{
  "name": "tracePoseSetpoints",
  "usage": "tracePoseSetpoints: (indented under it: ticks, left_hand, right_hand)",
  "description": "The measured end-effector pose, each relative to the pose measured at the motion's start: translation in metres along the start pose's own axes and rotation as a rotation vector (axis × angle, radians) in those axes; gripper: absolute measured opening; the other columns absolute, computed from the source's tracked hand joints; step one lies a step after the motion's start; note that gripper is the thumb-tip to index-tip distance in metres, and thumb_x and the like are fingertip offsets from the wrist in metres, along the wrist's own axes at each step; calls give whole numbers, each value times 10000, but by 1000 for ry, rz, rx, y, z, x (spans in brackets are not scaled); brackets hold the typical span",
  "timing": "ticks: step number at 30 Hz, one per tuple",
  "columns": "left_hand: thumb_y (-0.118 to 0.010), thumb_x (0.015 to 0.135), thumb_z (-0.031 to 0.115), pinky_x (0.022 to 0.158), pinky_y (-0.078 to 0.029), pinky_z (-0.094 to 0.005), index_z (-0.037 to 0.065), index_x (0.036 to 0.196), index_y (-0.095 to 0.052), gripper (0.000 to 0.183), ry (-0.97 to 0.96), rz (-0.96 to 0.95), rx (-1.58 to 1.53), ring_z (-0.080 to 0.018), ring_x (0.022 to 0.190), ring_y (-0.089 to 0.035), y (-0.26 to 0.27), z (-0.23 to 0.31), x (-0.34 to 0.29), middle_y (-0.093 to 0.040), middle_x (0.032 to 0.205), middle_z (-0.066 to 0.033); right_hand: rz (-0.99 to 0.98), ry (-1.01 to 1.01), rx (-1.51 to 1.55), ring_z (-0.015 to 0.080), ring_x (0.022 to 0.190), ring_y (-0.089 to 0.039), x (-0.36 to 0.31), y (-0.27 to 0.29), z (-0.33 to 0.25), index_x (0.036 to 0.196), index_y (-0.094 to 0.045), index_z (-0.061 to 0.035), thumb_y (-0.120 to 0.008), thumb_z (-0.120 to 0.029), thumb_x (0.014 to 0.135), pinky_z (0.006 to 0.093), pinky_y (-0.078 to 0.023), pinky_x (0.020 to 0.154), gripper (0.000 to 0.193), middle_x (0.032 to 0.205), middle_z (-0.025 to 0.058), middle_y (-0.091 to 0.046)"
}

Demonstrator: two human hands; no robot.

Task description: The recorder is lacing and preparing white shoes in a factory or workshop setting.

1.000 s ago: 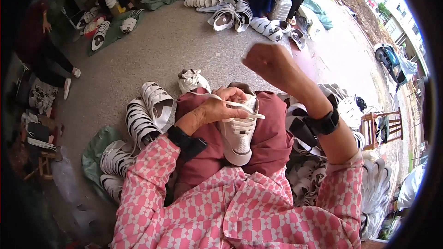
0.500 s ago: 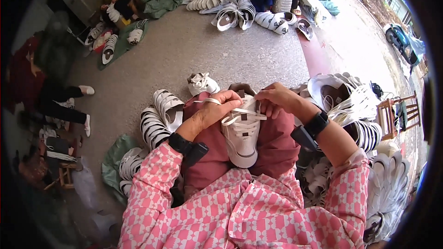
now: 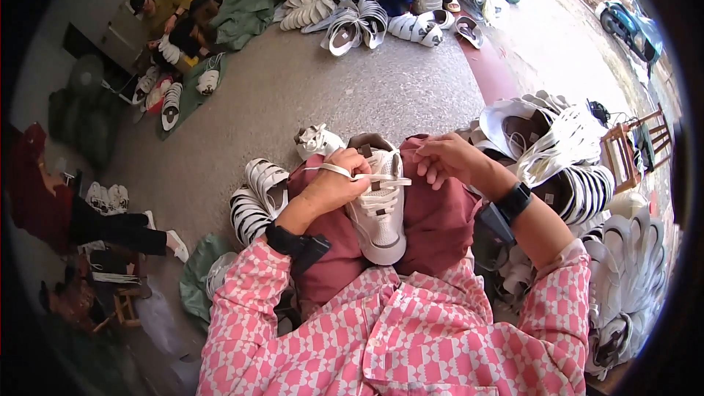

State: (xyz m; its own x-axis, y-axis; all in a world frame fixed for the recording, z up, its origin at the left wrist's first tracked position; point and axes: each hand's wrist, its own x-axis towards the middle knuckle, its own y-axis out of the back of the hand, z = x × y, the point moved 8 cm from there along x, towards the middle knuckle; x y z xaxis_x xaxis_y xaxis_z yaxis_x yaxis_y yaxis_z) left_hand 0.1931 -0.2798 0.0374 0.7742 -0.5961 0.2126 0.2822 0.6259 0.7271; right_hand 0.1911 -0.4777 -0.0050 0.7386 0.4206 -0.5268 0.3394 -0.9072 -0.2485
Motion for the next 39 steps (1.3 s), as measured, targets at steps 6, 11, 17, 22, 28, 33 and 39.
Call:
tracePoseSetpoints:
  ticks: [6,11,17,22,28,33,39]
  left_hand:
    - [-637,790,137,740,-445,-353,30,822,-576,127,41,37,68,-225,793,-577,7,11,3,-593,774,-82]
    - [-655,848,131,667,-474,-266,17,974,-629,172,344,-10,-327,-88,762,-586,5,-1,-1,-654,846,-7]
    - [-650,902,103,657,-450,-174,16,1034,-644,158,429,-84,-723,-14,777,-551,-12,-15,-8,-630,891,39]
    - [-640,914,107,662,-445,-173,20,1046,-639,158,443,-56,-795,-12,765,-537,-7,-10,-10,-619,885,44]
    - [-644,908,107,716,-468,-202,25,1066,-633,179,390,-63,-750,-38,820,-557,0,-3,-10,-625,919,34]
    - [-655,901,145,792,-475,-245,24,1074,-636,212,308,-191,-715,-66,920,-580,1,12,-10,-647,963,13]
    - [-579,958,204,743,-453,-218,37,1052,-661,209,391,-168,-646,-55,823,-550,0,16,10,-623,901,33]
  right_hand:
    - [32,22,67,174,527,-645,-12,5,2,922,-644,18,-570,-149,926,285,-536,440,183,718,89,-663]
    - [-3,32,39,172,488,-616,-12,-6,2,932,-673,25,-593,-133,899,293,-514,417,180,692,92,-651]
    - [-144,40,77,149,445,-589,-3,-33,-2,962,-685,28,-597,-131,903,263,-465,379,191,681,82,-646]
    - [-258,-10,199,131,428,-568,8,-54,-6,991,-676,9,-585,-128,907,250,-424,362,184,658,63,-634]
    - [-185,64,-223,93,431,-530,7,-76,-21,1004,-639,3,-662,-128,841,236,-386,370,210,617,36,-600]
    - [-93,117,-203,116,453,-550,0,-77,-33,1049,-611,10,-671,-124,824,252,-414,393,269,668,50,-630]
    - [4,160,-303,130,495,-608,-28,-54,-43,1140,-594,28,-597,-160,889,250,-454,396,313,769,110,-690]
